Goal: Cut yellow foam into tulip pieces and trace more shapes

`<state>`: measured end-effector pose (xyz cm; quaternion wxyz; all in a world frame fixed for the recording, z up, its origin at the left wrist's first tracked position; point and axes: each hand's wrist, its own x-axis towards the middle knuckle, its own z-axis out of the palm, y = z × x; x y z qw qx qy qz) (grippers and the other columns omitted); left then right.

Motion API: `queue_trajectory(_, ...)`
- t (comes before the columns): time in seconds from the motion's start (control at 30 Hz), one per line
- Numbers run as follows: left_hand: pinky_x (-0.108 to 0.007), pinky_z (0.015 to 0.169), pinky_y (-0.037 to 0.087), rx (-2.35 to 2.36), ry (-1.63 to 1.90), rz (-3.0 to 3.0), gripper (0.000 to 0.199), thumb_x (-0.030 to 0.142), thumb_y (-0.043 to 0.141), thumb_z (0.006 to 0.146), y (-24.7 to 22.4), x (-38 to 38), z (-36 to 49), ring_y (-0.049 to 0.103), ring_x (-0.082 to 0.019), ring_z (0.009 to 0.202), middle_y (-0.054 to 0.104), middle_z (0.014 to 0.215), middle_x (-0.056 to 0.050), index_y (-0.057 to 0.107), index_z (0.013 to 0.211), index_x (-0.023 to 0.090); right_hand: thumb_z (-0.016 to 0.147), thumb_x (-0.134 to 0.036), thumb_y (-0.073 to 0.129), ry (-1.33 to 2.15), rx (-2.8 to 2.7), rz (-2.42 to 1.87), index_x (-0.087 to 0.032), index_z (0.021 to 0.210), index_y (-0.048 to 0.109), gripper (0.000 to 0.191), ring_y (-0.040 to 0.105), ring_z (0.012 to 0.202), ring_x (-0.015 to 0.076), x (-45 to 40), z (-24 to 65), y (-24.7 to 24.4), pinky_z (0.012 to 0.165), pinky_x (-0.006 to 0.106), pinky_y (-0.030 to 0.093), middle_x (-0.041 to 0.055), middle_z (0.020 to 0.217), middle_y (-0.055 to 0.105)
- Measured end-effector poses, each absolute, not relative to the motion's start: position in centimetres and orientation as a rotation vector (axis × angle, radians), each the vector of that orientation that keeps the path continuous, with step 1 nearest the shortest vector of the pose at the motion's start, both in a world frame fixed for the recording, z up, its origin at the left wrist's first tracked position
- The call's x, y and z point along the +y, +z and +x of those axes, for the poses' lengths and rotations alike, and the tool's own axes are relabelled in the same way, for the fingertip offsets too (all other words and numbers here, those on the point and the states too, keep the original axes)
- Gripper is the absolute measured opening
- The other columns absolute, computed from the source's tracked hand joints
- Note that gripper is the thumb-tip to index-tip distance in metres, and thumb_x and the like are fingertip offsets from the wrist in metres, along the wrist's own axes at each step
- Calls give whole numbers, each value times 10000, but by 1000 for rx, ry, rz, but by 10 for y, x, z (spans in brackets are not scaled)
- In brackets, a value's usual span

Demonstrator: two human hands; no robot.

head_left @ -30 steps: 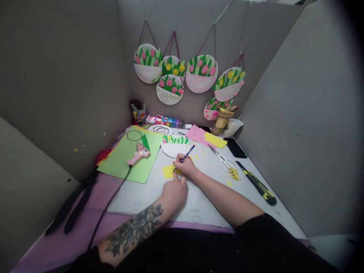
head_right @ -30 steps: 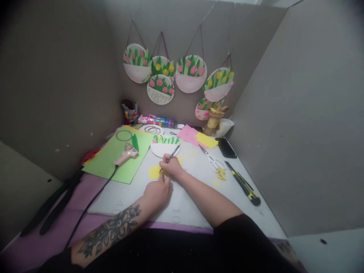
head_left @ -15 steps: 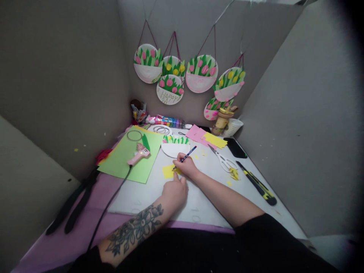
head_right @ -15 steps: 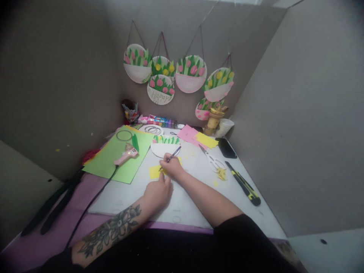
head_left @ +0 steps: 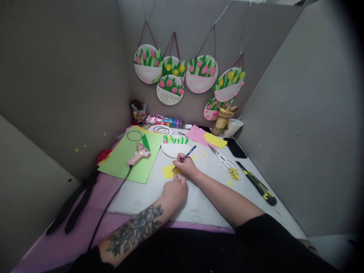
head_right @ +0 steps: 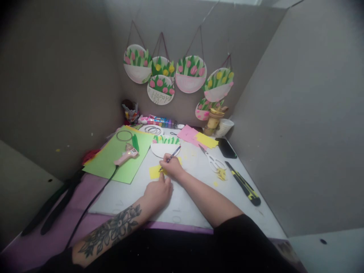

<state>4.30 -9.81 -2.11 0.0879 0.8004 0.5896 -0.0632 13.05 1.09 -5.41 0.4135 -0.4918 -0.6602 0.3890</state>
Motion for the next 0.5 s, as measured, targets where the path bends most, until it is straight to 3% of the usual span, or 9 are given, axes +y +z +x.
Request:
queue_trajectory(0.23, -389, 656, 522, 1740, -206, 2383, 402, 284, 288, 933, -16, -100, 43, 667, -291, 871, 442, 1310, -335, 500, 1201, 75, 660, -279, 611, 1062, -1566, -1153, -197, 557, 417, 234, 381, 496, 91, 14, 132, -58, 476, 216, 316, -65, 495, 410)
queue_trajectory(0.37, -371, 684, 520, 1726, -190, 2363, 354, 261, 327, 922, -13, -99, 41, 659, -283, 914, 493, 1244, -302, 489, 1184, 85, 744, -439, 586, 1244, -1341, -1123, -193, 716, 548, 251, 434, 428, 91, 20, 135, -62, 412, 208, 325, -32, 538, 566)
queue_trajectory(0.5, -348, 712, 505, 1753, -207, 2291, 322, 153, 344, 894, -5, -90, 28, 668, -264, 890, 611, 1063, -211, 447, 1196, 117, 766, -490, 573, 1273, -1217, -1054, -176, 805, 612, 319, 486, 431, 83, 26, 141, -65, 383, 182, 334, 15, 616, 652)
